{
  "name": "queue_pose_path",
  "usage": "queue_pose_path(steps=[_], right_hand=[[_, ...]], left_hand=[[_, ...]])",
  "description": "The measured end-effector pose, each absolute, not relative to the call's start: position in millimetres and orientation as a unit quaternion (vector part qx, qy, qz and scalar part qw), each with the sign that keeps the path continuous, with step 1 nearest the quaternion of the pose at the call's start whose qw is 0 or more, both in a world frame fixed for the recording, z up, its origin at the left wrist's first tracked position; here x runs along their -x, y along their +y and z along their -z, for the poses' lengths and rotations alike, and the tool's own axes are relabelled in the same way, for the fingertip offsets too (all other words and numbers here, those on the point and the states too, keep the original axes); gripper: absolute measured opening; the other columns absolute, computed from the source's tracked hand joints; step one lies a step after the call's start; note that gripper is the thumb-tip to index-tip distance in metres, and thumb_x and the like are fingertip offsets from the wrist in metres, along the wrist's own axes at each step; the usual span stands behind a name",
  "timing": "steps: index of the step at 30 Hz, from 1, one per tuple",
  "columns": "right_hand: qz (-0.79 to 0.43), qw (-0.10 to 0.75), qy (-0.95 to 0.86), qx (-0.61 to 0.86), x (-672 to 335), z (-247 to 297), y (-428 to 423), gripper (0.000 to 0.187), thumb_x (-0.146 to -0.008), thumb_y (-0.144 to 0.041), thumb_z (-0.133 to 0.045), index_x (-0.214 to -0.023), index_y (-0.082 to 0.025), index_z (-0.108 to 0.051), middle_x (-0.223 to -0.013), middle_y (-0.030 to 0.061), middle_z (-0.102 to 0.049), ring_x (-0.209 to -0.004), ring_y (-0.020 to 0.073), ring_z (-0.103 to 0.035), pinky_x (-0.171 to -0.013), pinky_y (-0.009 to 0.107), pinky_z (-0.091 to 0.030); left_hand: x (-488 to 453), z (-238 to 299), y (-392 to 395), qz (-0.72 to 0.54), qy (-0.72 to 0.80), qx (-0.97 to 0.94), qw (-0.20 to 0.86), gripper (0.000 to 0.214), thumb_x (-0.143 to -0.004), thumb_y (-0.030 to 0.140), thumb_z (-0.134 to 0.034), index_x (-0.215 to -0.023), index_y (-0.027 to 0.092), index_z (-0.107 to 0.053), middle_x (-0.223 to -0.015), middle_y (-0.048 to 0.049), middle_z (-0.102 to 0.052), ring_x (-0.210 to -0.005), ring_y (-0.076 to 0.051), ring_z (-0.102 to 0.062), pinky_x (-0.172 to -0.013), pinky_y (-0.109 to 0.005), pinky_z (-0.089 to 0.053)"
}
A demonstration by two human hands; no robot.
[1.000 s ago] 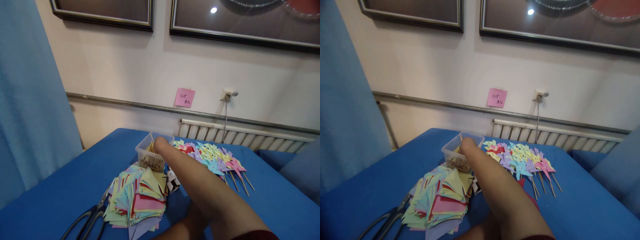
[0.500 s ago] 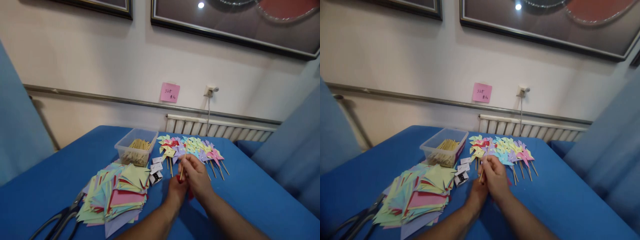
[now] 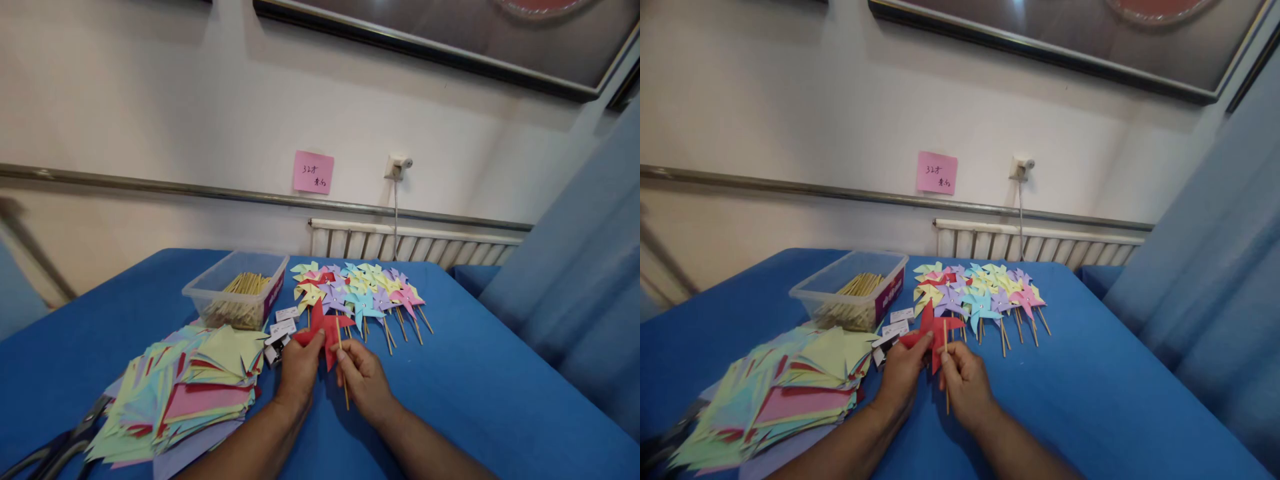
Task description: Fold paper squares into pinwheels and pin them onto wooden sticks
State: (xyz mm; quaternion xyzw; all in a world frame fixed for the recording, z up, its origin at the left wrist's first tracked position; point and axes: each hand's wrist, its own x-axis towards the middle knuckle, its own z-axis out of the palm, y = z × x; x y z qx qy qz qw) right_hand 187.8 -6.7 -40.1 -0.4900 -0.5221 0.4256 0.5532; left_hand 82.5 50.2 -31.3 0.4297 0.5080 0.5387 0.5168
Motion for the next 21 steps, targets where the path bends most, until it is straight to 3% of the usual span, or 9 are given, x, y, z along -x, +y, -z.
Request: queue_pose_path(steps=[5,21], right_hand=[[-0.426,0.520,-0.553,0.492,-183.7,48.9,-7.1,0.031,-0.085,-0.047,-0.052,-0.082,-0.017,-0.060,-0.053,-0.0041,-0.052,-0.042,0.0075,-0.041,-0.041,0.018,-0.031],[-0.470,0.515,-0.527,0.485,-189.4,54.9,-2.1,0.042,-0.084,-0.057,-0.047,-0.082,-0.016,-0.060,-0.053,-0.0045,-0.053,-0.035,0.0052,-0.037,-0.035,0.017,-0.027]], left_hand=[[-82.6,27.4,48.5,-0.542,0.507,-0.437,0.507,0.023,-0.062,0.034,-0.064,-0.049,0.021,-0.051,-0.045,0.0070,-0.047,-0.045,-0.010,-0.041,-0.048,-0.023,-0.035],[-85.8,26.8,44.4,-0.528,0.501,-0.450,0.517,0.027,-0.064,0.035,-0.064,-0.047,0.020,-0.047,-0.042,0.0077,-0.044,-0.043,-0.009,-0.039,-0.046,-0.022,-0.032]])
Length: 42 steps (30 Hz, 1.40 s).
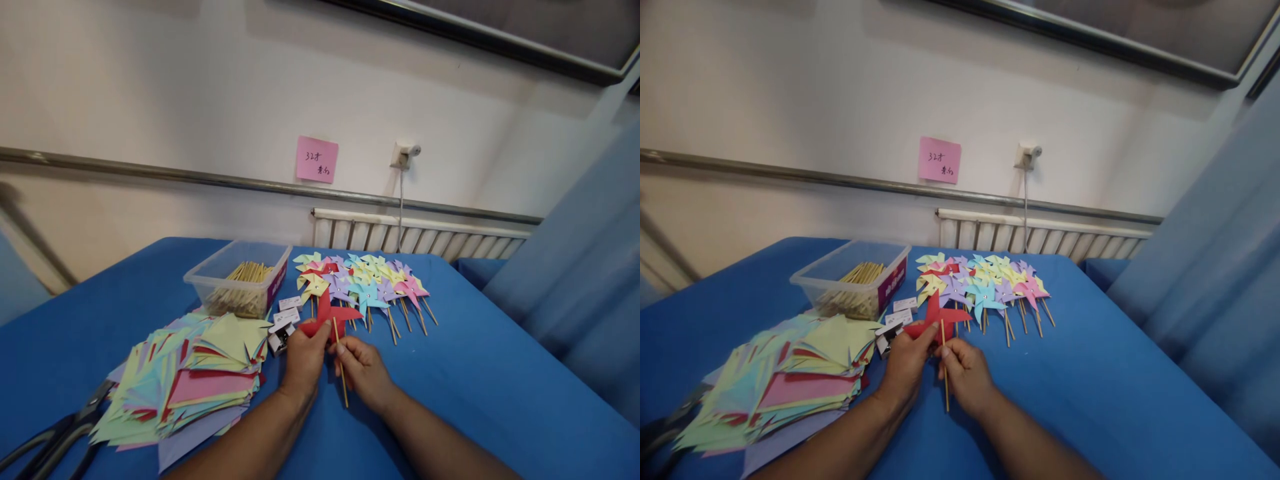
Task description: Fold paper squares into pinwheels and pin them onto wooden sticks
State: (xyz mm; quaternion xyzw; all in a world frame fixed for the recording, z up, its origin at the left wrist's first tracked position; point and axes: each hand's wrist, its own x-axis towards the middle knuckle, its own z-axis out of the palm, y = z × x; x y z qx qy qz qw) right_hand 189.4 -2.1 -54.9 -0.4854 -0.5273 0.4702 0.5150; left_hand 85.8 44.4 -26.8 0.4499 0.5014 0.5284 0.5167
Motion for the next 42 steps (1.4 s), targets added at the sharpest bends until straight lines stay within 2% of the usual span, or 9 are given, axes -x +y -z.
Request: queue_pose_path(steps=[8,17,28,36,42], right_hand=[[-0.533,0.508,-0.501,0.454,-191.5,54.0,-1.0,0.046,-0.079,-0.060,-0.051,-0.087,-0.015,-0.059,-0.048,-0.0056,-0.054,-0.032,0.0053,-0.038,-0.034,0.017,-0.027],[-0.541,0.501,-0.503,0.451,-191.9,52.4,-1.8,0.043,-0.080,-0.057,-0.053,-0.088,-0.015,-0.058,-0.047,-0.0063,-0.054,-0.031,0.0046,-0.038,-0.034,0.017,-0.025],[-0.524,0.503,-0.516,0.454,-192.0,52.3,-3.6,0.037,-0.083,-0.051,-0.053,-0.087,-0.015,-0.058,-0.049,-0.0065,-0.053,-0.032,0.0041,-0.039,-0.034,0.016,-0.026],[-0.523,0.515,-0.509,0.450,-192.2,55.3,-3.9,0.037,-0.083,-0.052,-0.054,-0.086,-0.015,-0.058,-0.050,-0.0062,-0.054,-0.032,0.0038,-0.038,-0.033,0.016,-0.025],[-0.518,0.507,-0.512,0.461,-191.6,54.0,-3.6,0.038,-0.082,-0.054,-0.055,-0.086,-0.015,-0.058,-0.050,-0.0061,-0.054,-0.032,0.0042,-0.039,-0.033,0.016,-0.026]], left_hand=[[-86.7,29.3,43.7,-0.530,0.497,-0.452,0.518,0.024,-0.063,0.035,-0.065,-0.051,0.019,-0.051,-0.045,0.0065,-0.048,-0.045,-0.010,-0.042,-0.047,-0.021,-0.034],[-86.5,34.6,44.9,-0.528,0.488,-0.460,0.521,0.022,-0.065,0.037,-0.064,-0.057,0.019,-0.053,-0.049,0.0054,-0.052,-0.048,-0.012,-0.047,-0.049,-0.023,-0.037],[-86.6,20.6,41.2,-0.524,0.512,-0.464,0.497,0.025,-0.063,0.031,-0.062,-0.047,0.021,-0.046,-0.042,0.0081,-0.042,-0.042,-0.009,-0.036,-0.043,-0.021,-0.032],[-86.5,22.8,41.5,-0.521,0.513,-0.470,0.494,0.025,-0.065,0.035,-0.061,-0.049,0.020,-0.050,-0.044,0.0065,-0.046,-0.044,-0.010,-0.041,-0.046,-0.022,-0.034],[-87.1,23.7,41.6,-0.518,0.521,-0.469,0.490,0.026,-0.063,0.034,-0.061,-0.047,0.020,-0.047,-0.041,0.0078,-0.041,-0.042,-0.009,-0.036,-0.044,-0.022,-0.032]])
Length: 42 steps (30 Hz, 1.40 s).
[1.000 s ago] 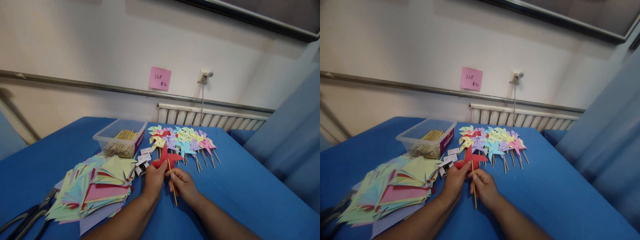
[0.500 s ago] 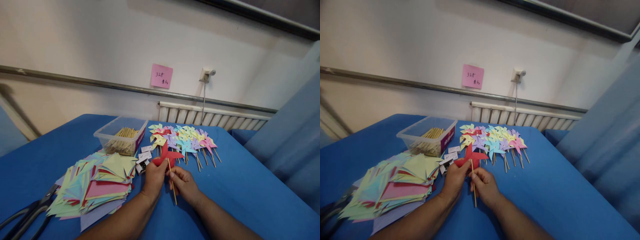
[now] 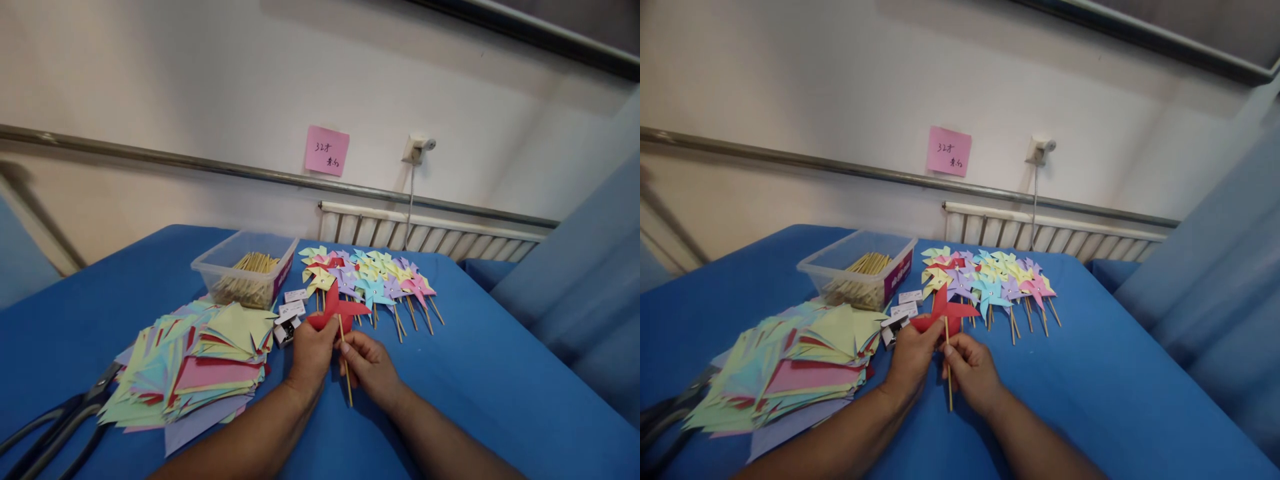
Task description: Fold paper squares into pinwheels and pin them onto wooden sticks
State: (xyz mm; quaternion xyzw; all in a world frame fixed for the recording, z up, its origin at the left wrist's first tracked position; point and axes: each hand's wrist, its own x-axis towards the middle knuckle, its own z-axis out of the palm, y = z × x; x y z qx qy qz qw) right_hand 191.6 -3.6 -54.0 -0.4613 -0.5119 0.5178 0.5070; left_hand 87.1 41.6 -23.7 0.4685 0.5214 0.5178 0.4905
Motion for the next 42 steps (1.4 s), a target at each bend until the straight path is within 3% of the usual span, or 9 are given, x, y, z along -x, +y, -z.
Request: queue_pose_path(steps=[32,42], right_hand=[[-0.502,0.513,-0.509,0.476,-191.3,50.9,-4.6,0.039,-0.080,-0.055,-0.057,-0.073,-0.017,-0.054,-0.051,-0.0053,-0.056,-0.032,0.0046,-0.041,-0.033,0.017,-0.028],[-0.549,0.505,-0.495,0.446,-194.7,54.9,-0.7,0.041,-0.079,-0.057,-0.056,-0.084,-0.016,-0.057,-0.051,-0.0052,-0.056,-0.031,0.0045,-0.041,-0.032,0.016,-0.028]], left_hand=[[-87.9,19.9,40.2,-0.529,0.516,-0.470,0.483,0.027,-0.064,0.033,-0.062,-0.047,0.020,-0.046,-0.043,0.0075,-0.042,-0.044,-0.009,-0.037,-0.044,-0.021,-0.032],[-87.3,23.8,41.5,-0.529,0.511,-0.474,0.484,0.028,-0.063,0.037,-0.063,-0.047,0.020,-0.049,-0.042,0.0070,-0.044,-0.042,-0.010,-0.039,-0.044,-0.022,-0.032]])
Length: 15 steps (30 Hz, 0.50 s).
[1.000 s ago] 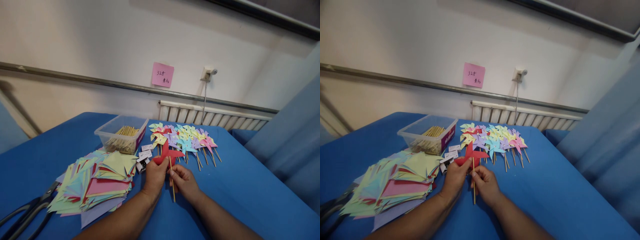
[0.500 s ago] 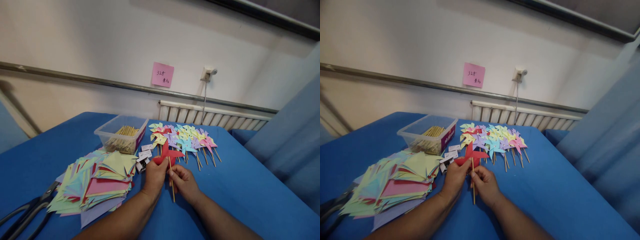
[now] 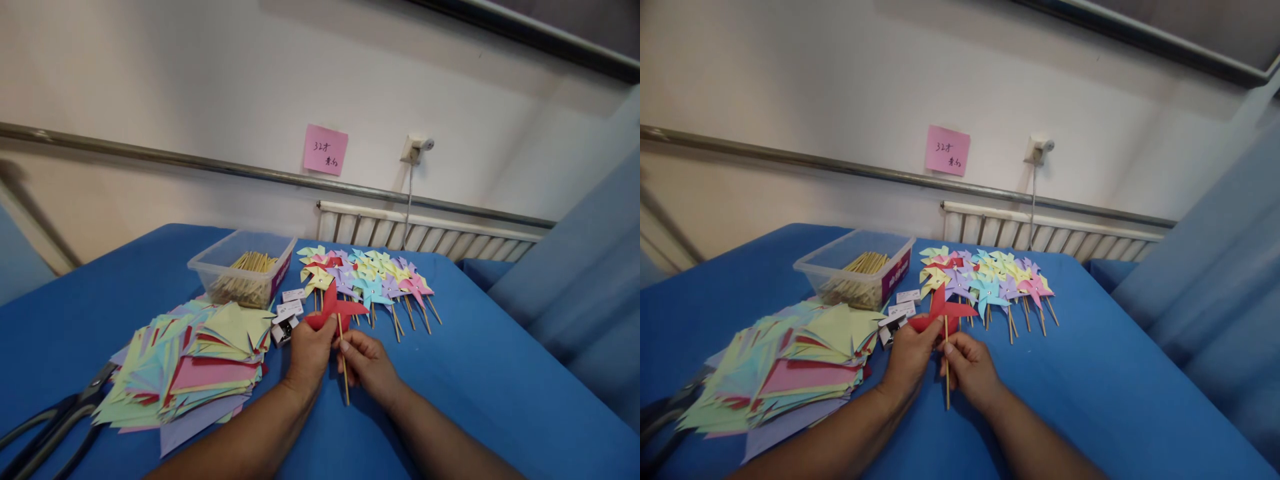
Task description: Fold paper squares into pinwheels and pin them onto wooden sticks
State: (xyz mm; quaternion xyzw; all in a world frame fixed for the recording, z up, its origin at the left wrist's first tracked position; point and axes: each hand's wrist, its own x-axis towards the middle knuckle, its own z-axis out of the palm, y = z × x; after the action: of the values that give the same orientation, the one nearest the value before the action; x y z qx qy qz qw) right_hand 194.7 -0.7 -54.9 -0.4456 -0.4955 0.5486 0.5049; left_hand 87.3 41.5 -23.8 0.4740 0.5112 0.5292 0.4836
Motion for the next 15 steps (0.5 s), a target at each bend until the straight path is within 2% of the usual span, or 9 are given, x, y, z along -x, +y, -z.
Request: queue_pose_path(steps=[15], right_hand=[[-0.559,0.503,-0.493,0.438,-195.7,54.0,-1.3,0.041,-0.078,-0.057,-0.057,-0.083,-0.016,-0.058,-0.053,-0.0041,-0.058,-0.031,0.0048,-0.042,-0.032,0.016,-0.026]], left_hand=[[-88.0,23.2,40.5,-0.530,0.511,-0.469,0.489,0.025,-0.063,0.037,-0.064,-0.051,0.019,-0.051,-0.043,0.0065,-0.047,-0.043,-0.010,-0.041,-0.045,-0.022,-0.034]])
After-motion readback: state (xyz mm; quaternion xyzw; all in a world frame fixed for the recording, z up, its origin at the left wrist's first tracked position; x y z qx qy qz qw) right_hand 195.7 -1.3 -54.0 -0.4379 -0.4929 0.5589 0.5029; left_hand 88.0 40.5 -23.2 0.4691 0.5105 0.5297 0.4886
